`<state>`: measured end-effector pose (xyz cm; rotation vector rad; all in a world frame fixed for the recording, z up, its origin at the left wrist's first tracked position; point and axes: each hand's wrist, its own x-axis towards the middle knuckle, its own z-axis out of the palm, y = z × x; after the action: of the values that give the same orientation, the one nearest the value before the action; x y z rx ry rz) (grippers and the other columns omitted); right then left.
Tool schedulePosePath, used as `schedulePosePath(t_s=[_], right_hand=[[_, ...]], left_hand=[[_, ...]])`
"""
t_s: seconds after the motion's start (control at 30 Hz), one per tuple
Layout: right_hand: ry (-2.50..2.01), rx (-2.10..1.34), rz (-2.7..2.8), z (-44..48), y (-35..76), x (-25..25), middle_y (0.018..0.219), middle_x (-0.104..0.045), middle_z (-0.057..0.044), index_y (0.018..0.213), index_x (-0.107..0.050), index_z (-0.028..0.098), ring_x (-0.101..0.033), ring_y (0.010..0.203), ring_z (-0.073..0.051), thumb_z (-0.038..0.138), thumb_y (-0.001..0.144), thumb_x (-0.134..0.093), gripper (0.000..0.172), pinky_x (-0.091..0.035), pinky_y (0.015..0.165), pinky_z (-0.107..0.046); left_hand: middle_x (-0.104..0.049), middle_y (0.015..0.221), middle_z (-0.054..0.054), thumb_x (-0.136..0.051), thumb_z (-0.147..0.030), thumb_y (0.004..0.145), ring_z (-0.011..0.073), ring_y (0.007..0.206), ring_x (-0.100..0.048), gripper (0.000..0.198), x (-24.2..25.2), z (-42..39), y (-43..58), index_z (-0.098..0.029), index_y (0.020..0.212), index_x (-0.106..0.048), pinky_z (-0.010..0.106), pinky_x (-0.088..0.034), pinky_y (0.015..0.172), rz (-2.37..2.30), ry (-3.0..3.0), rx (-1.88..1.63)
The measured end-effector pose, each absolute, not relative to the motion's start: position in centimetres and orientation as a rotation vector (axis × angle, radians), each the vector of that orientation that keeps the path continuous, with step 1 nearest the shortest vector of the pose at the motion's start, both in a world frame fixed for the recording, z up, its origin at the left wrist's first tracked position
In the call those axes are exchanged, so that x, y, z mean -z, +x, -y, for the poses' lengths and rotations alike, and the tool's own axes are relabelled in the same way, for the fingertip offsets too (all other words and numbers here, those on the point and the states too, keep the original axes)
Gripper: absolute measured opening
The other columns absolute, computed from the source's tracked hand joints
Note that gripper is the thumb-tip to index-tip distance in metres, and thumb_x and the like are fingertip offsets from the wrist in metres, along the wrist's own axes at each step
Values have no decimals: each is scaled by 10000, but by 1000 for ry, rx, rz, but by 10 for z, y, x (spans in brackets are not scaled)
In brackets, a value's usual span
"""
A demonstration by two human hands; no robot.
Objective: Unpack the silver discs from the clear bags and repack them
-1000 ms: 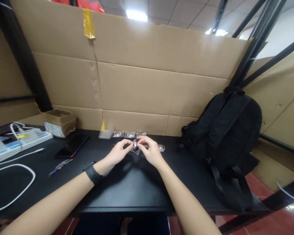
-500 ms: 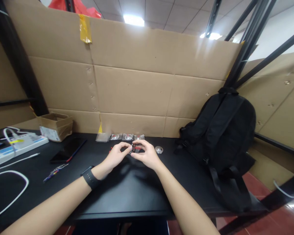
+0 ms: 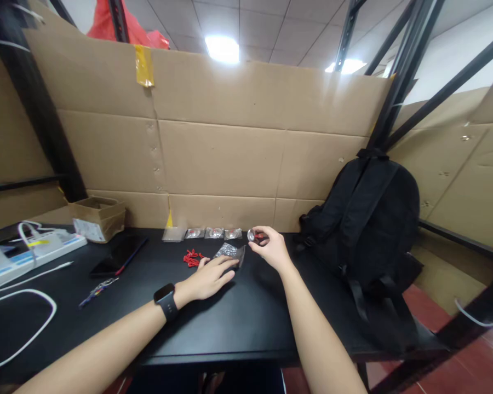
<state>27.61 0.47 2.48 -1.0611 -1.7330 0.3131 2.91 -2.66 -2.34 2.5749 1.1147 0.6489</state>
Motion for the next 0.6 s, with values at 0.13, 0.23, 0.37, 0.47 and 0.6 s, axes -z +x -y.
schedulePosePath(t_s=[0.13, 0.23, 0.37, 0.47, 0.6], right_hand=[[-1218, -379, 1796, -1, 287, -28, 839, -744, -53, 980, -747, 180, -647, 617, -153, 370, 676, -802, 362, -520, 566, -252], [-1276, -377, 1970, 4, 289, -31, 729, -709, -20, 912, -767, 182, -594, 586, -135, 373, 658, -808, 320, -467, 562, -241], [-1292, -373, 2187, 8, 283, -30, 652, -668, 14, 850, -761, 194, -558, 578, -124, 327, 653, -792, 239, -422, 565, -231], [-1307, -444, 2268, 9, 277, -26, 635, -669, 19, 837, -747, 192, -560, 567, -125, 325, 655, -785, 229, -411, 557, -227], [-1349, -440, 2303, 10, 267, -23, 640, -688, 11, 841, -751, 187, -597, 574, -139, 313, 658, -776, 223, -418, 558, -231]], left_hand=[[-504, 1439, 92, -292, -518, 1021, 314, 1345, -429, 446, 24, 31, 28, -385, 1372, -533, 623, -266, 1078, -1152, 2713, -551], [-475, 1474, 93, -300, -526, 1018, 354, 1404, -346, 434, 24, 32, 26, -400, 1361, -534, 665, -252, 1058, -1177, 2755, -513], [-459, 1493, 88, -318, -512, 1017, 353, 1411, -341, 408, 23, 33, 24, -379, 1333, -540, 658, -260, 1063, -1157, 2777, -488], [-448, 1504, 106, -346, -505, 1010, 353, 1404, -357, 408, 21, 34, 23, -341, 1334, -531, 648, -263, 1071, -1172, 2806, -479], [-449, 1502, 153, -356, -516, 1006, 334, 1395, -389, 433, 22, 37, 22, -275, 1323, -525, 597, -310, 1063, -1125, 2852, -470]])
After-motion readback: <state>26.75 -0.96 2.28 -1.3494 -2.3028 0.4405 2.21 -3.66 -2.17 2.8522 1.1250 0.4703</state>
